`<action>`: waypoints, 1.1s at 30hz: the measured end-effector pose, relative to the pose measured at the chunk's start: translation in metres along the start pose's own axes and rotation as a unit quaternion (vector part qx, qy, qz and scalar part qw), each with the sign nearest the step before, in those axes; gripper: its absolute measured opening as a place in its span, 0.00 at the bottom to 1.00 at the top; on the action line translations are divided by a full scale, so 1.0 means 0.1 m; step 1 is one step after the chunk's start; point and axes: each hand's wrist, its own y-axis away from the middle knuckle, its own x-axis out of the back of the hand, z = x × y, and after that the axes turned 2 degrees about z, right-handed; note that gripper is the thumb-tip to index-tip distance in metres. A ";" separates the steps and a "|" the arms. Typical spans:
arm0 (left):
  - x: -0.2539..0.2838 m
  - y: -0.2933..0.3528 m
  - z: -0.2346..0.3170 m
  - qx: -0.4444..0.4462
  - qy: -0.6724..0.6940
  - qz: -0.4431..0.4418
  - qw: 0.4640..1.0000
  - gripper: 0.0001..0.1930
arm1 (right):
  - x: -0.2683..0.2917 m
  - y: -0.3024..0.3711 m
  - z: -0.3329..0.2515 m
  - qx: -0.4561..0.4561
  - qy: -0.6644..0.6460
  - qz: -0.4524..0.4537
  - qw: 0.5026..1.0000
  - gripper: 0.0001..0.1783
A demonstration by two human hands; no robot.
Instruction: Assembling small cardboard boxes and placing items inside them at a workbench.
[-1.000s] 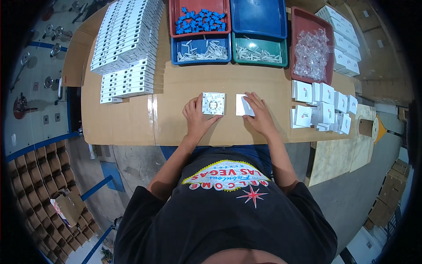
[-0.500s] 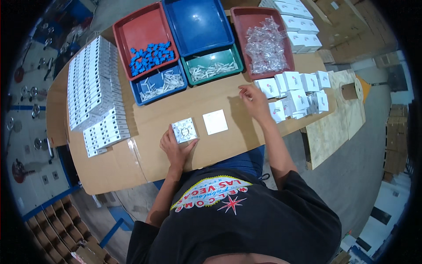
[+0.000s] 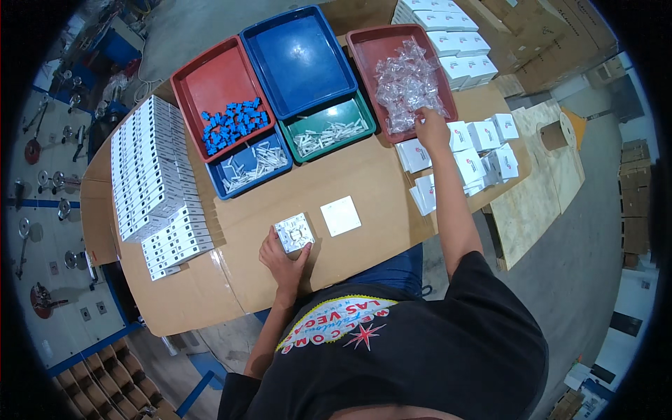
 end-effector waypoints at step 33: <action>0.13 -0.03 0.16 -0.069 0.213 0.037 0.974 0.28 | 0.54 0.66 -0.42 -0.023 -0.283 -0.002 0.959 0.07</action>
